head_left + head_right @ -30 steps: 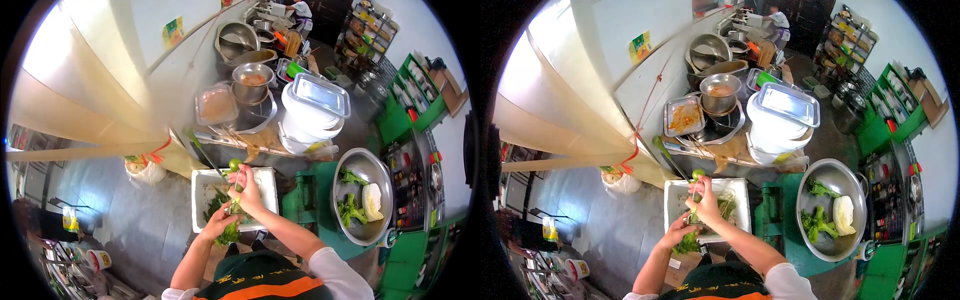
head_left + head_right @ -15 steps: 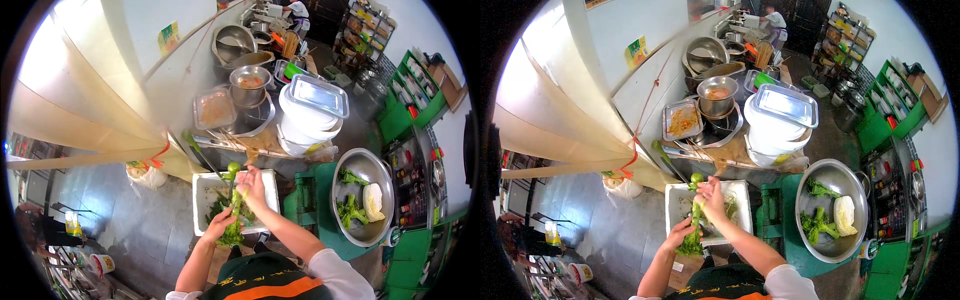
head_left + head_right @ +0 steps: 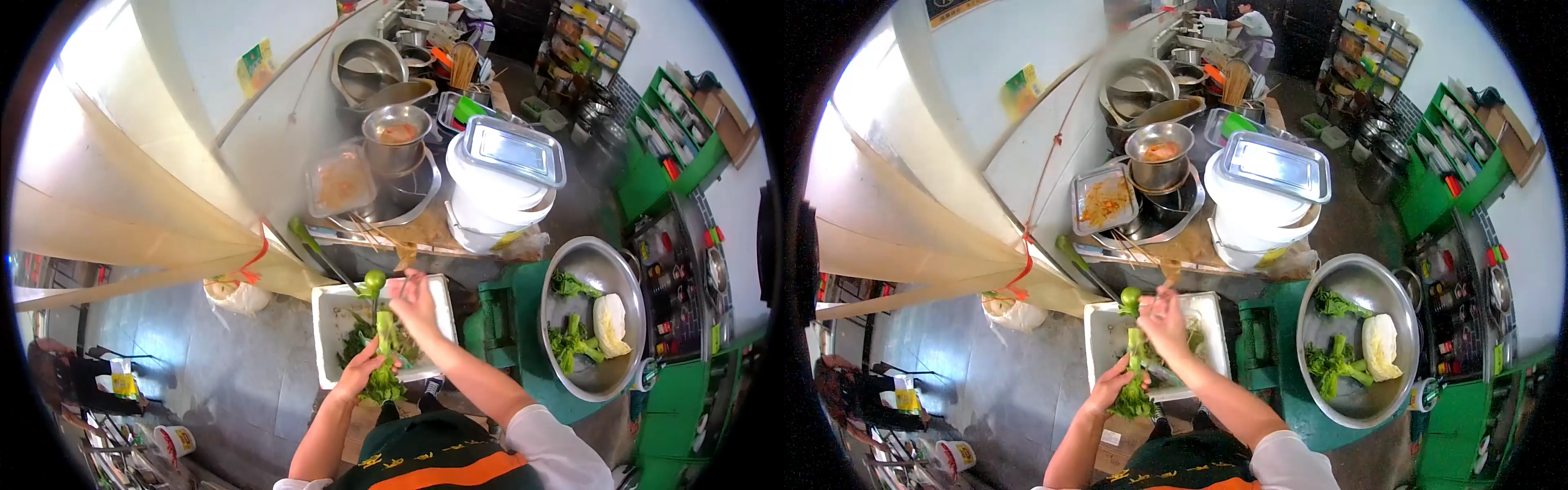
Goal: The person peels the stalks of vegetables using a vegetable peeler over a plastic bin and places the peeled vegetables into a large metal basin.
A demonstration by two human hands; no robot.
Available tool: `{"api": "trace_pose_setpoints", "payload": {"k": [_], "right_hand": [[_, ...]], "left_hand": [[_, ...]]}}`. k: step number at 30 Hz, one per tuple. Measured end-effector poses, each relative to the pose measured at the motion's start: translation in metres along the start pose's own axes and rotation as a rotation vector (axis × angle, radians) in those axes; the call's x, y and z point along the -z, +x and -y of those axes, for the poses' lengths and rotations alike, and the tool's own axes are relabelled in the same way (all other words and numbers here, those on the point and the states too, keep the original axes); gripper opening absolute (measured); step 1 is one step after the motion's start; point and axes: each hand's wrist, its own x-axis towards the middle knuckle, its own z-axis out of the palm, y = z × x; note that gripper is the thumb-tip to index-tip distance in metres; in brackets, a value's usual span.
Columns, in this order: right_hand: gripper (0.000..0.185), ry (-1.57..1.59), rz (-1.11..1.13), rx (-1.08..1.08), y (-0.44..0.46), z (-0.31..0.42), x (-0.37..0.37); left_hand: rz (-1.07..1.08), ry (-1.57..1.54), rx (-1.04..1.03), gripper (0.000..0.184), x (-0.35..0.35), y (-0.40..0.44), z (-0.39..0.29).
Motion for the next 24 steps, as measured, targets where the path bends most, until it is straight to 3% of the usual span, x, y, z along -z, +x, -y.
{"api": "trace_pose_setpoints", "payload": {"k": [2,4,7,8,10,12,14,16,18,20,23,24], "right_hand": [[0.055,-0.271,0.126,0.106,-0.015,0.007,-0.011],[0.056,-0.295,0.068,0.178,-0.005,0.007,-0.011],[0.051,-0.257,-0.276,0.293,0.053,-0.009,0.016],[0.046,-0.123,-0.374,0.201,0.059,-0.004,0.023],[0.046,0.089,-0.336,0.121,0.065,-0.016,0.039],[0.052,0.045,-0.1,0.039,0.028,-0.012,0.02],[0.054,0.054,-0.019,-0.019,0.002,-0.003,0.002],[0.056,-0.205,0.068,0.125,-0.011,0.002,-0.007],[0.058,-0.206,0.076,0.164,-0.005,0.001,-0.01],[0.06,-0.335,0.002,0.196,0.006,0.005,-0.008],[0.051,-0.344,-0.414,0.277,0.059,-0.024,0.03],[0.051,-0.152,-0.415,0.215,0.067,-0.028,0.04]], "left_hand": [[0.105,0.055,-0.022,0.044,0.009,0.01,0.001],[0.085,0.097,0.022,0.045,0.007,0.009,-0.001],[0.151,0.022,-0.018,0.044,0.011,0.005,0.0],[0.184,-0.028,-0.038,0.044,0.009,0.005,0.001],[0.206,-0.089,-0.065,0.045,0.007,0.005,0.003],[0.047,-0.188,0.054,0.047,0.009,0.012,0.006],[-0.002,-0.189,0.076,0.039,0.011,0.019,0.009],[0.095,-0.192,0.112,0.026,0.018,0.023,0.01],[0.046,-0.178,0.102,0.022,0.015,0.019,0.004],[0.037,-0.242,0.076,0.022,0.02,0.021,0.006],[0.117,-0.282,0.095,0.033,0.014,0.011,0.002],[0.14,-0.319,0.096,0.037,0.013,0.007,0.003]]}}
